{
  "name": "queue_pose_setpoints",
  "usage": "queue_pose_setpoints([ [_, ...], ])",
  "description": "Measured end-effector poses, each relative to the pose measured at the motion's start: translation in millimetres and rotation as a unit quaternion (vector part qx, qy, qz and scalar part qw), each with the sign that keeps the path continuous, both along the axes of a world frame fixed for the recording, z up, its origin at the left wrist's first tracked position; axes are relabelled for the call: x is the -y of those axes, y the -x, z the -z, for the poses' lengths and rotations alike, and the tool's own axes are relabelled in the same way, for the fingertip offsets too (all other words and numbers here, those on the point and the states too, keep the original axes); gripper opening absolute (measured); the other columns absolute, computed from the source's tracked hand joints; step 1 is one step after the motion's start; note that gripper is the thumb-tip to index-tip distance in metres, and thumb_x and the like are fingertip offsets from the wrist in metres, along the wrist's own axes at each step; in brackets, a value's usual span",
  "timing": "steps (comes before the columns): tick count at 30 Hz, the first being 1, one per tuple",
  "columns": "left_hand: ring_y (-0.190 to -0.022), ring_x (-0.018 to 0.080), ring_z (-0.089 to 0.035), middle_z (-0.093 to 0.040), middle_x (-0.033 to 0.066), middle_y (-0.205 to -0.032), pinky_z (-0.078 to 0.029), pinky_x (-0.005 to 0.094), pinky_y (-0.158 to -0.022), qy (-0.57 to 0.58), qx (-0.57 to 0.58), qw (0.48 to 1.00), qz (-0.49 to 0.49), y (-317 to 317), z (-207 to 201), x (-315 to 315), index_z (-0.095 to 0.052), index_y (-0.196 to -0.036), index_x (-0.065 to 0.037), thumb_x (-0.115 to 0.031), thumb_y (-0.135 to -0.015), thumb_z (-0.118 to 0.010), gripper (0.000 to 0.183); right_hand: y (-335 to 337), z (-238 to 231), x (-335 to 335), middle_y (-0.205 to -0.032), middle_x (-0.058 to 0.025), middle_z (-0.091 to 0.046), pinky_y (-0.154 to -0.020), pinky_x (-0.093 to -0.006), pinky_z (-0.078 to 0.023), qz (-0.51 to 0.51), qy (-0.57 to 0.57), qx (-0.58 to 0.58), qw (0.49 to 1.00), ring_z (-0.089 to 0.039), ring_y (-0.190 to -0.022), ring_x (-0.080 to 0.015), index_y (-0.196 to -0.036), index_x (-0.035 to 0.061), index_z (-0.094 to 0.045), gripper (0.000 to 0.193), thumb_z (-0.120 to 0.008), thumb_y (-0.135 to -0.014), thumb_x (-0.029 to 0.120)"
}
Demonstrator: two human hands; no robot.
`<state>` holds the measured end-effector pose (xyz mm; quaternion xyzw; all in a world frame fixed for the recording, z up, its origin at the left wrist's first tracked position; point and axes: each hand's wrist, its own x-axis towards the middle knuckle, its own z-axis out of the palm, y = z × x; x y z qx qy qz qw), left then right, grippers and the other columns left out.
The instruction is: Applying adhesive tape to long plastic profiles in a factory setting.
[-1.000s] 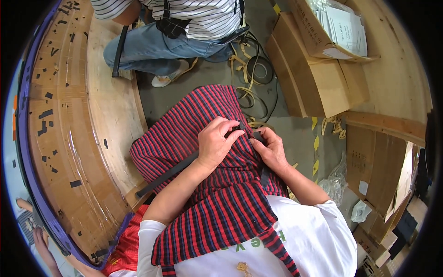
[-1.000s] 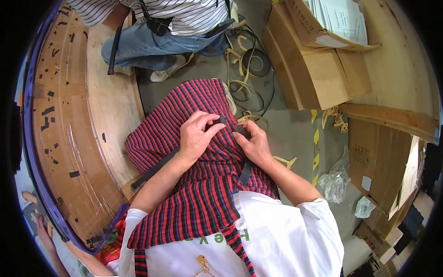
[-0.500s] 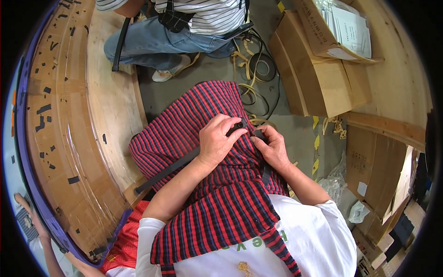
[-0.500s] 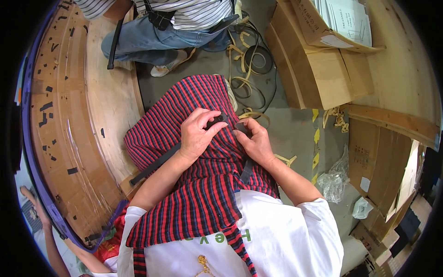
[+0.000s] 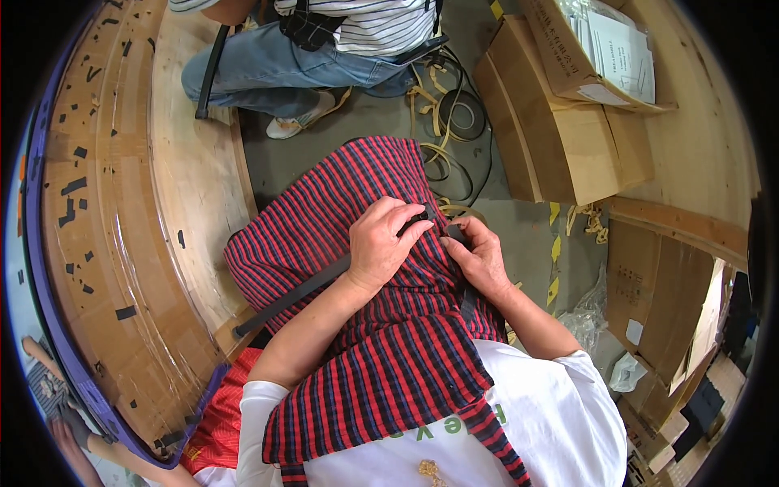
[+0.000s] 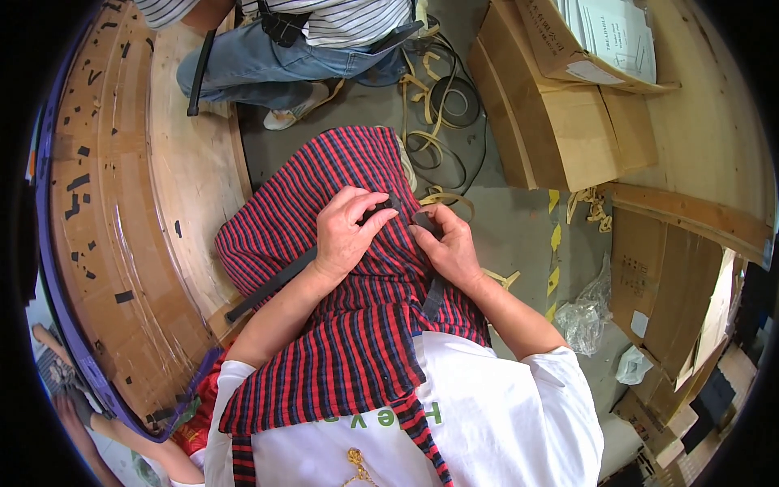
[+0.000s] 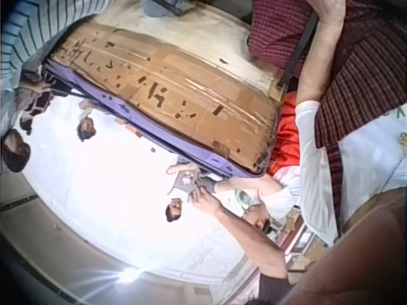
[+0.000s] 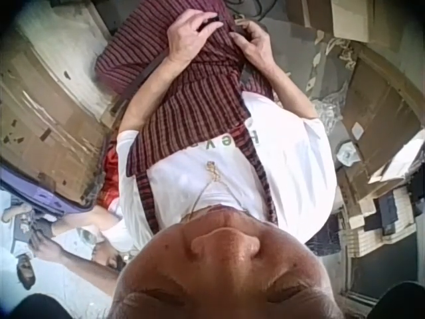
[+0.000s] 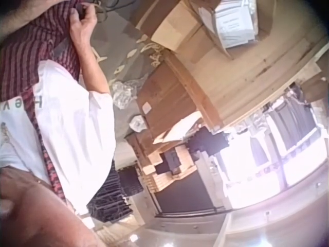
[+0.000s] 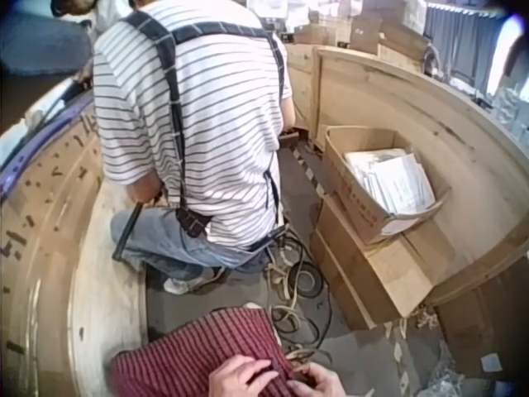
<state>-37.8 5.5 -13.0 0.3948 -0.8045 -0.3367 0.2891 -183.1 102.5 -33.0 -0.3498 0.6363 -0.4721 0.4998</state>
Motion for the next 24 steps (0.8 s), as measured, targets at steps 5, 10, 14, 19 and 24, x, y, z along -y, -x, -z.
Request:
queue_pose_setpoints([
  [5, -0.073, 0.0203, -0.058, -0.057, 0.0066, -0.081, -0.049, 0.0297, -0.062, -0.017, -0.036, 0.999, -0.02, -3.3, -12.0, -2.8, -0.062, -0.088, -0.005, -0.017, -0.066, -0.073, 0.027, 6.8, -10.7, -0.6, -0.08, 0.0017, -0.056, -0.065, -0.0193, -0.041, 0.018, 0.012, 0.065, 0.998, -0.049, -0.072, -0.0052, -0.091, 0.0024, -0.054, 0.013, -0.059, -0.079, 0.001],
  [10, -0.079, 0.0231, -0.059, -0.057, 0.0097, -0.09, -0.049, 0.0308, -0.068, -0.104, -0.08, 0.989, 0.068, -6.3, -36.2, -18.2, -0.061, -0.092, -0.004, -0.008, -0.072, -0.068, 0.022, 20.4, -42.1, -6.0, -0.111, -0.0072, -0.05, -0.08, -0.0252, -0.043, -0.001, 0.058, 0.143, 0.988, -0.051, -0.096, -0.0122, -0.091, 0.0021, -0.057, 0.015, -0.059, -0.077, -0.003],
  [14, -0.085, 0.0256, -0.06, -0.058, 0.0096, -0.1, -0.049, 0.0316, -0.072, -0.173, -0.11, 0.962, 0.18, 8.2, -38.5, -22.5, -0.06, -0.095, -0.003, -0.005, -0.076, -0.061, 0.018, 19.0, -60.1, -5.5, -0.122, -0.0102, -0.041, -0.086, -0.0281, -0.042, -0.053, 0.08, 0.173, 0.98, -0.044, -0.108, -0.0153, -0.092, 0.0023, -0.06, 0.015, -0.062, -0.077, -0.001],
  [19, -0.081, 0.0213, -0.061, -0.061, 0.0104, -0.089, -0.049, 0.0291, -0.069, -0.187, -0.119, 0.958, 0.18, 3.1, -38.0, -24.4, -0.06, -0.086, 0.0, -0.002, -0.076, -0.062, 0.011, 12.7, -64.9, -5.2, -0.124, -0.0109, -0.042, -0.085, -0.0292, -0.043, -0.057, 0.114, 0.149, 0.981, -0.046, -0.108, -0.018, -0.092, 0.0019, -0.062, 0.017, -0.06, -0.076, -0.003],
  [24, -0.075, 0.0223, -0.061, -0.061, 0.0104, -0.083, -0.049, 0.0285, -0.067, -0.199, -0.121, 0.959, 0.162, -3.3, -37.3, -34.8, -0.06, -0.083, 0.0, -0.005, -0.076, -0.063, 0.009, 6.5, -66.1, -12.5, -0.122, -0.0133, -0.04, -0.084, -0.0297, -0.044, -0.05, 0.103, 0.17, 0.979, -0.045, -0.108, -0.0188, -0.103, 0.0006, -0.058, 0.023, -0.06, -0.08, 0.002],
])
